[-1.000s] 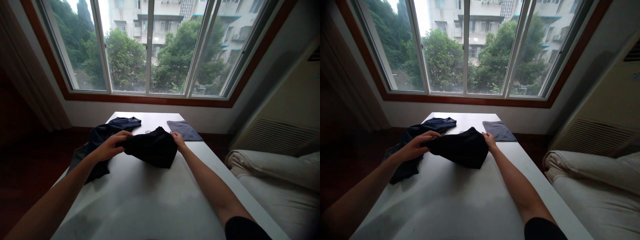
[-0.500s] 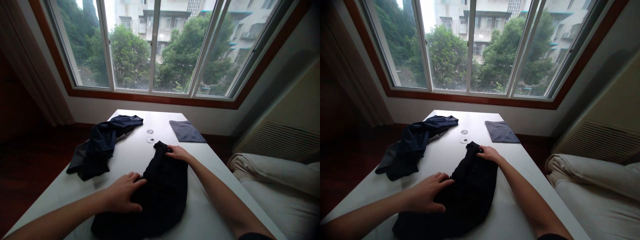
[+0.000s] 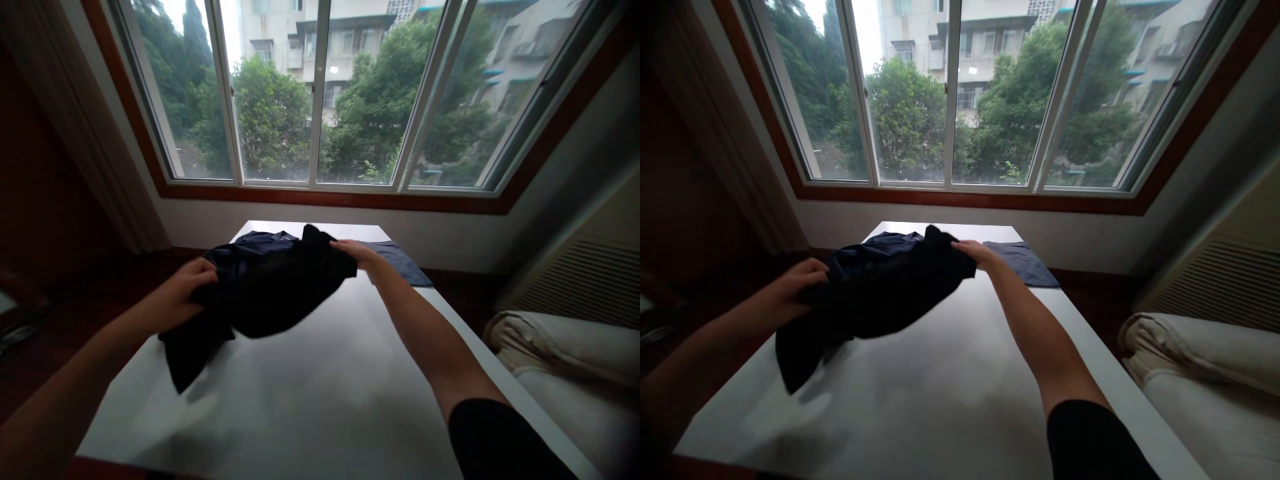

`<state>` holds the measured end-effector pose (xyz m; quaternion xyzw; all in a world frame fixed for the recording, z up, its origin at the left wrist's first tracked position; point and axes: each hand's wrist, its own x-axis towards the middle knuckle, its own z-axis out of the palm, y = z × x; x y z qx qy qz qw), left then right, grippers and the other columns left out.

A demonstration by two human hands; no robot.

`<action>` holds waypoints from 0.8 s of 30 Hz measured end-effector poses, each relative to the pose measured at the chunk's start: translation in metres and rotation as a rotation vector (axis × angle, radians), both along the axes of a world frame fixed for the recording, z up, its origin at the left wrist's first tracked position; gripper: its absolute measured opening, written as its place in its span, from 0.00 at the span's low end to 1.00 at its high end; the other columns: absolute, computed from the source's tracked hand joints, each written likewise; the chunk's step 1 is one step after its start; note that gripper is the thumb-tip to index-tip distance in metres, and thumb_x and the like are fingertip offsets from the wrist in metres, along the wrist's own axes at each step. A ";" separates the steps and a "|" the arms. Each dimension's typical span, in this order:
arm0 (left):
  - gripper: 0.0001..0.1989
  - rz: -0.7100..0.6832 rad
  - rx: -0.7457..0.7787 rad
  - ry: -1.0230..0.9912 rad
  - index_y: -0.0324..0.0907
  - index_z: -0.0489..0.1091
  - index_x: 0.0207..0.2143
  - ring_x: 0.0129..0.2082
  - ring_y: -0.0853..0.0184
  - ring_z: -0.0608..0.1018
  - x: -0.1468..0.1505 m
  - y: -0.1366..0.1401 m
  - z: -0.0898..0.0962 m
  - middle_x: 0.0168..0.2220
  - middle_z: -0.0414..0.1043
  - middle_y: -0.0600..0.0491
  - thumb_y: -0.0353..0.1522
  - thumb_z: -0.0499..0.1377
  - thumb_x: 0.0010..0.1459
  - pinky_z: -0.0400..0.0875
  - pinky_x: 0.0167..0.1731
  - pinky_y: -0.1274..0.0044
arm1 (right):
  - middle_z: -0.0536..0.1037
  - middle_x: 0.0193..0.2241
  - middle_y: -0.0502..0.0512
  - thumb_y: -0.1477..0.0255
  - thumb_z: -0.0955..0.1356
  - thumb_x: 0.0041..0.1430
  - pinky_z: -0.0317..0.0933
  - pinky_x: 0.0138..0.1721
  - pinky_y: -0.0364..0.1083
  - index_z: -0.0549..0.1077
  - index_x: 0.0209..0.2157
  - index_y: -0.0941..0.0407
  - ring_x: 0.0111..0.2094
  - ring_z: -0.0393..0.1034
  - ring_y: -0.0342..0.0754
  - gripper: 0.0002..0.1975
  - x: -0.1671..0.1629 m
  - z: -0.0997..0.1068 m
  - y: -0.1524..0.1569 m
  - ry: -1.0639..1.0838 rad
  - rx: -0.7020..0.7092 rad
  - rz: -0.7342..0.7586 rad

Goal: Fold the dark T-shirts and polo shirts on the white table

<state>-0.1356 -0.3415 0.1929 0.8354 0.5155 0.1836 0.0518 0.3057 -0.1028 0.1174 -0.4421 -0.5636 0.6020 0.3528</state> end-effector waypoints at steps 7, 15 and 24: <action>0.18 0.258 0.321 0.076 0.41 0.71 0.46 0.60 0.51 0.70 -0.036 0.040 -0.005 0.60 0.68 0.43 0.37 0.59 0.53 0.63 0.64 0.60 | 0.80 0.44 0.61 0.61 0.64 0.73 0.73 0.48 0.52 0.71 0.52 0.56 0.44 0.76 0.50 0.15 -0.015 0.017 0.081 -0.143 0.255 -0.394; 0.11 0.148 0.114 0.130 0.45 0.66 0.32 0.60 0.49 0.72 0.000 0.028 -0.071 0.58 0.73 0.44 0.41 0.63 0.58 0.62 0.63 0.56 | 0.72 0.58 0.72 0.58 0.66 0.67 0.62 0.57 0.57 0.72 0.61 0.60 0.59 0.66 0.64 0.27 0.088 -0.101 0.047 -1.191 0.234 -0.685; 0.13 -0.136 -0.095 0.051 0.45 0.72 0.36 0.44 0.59 0.77 0.062 0.039 -0.074 0.45 0.77 0.49 0.43 0.56 0.68 0.70 0.48 0.70 | 0.72 0.54 0.67 0.68 0.59 0.73 0.61 0.54 0.53 0.77 0.53 0.56 0.54 0.67 0.58 0.19 0.131 -0.125 0.028 -1.274 0.267 -0.693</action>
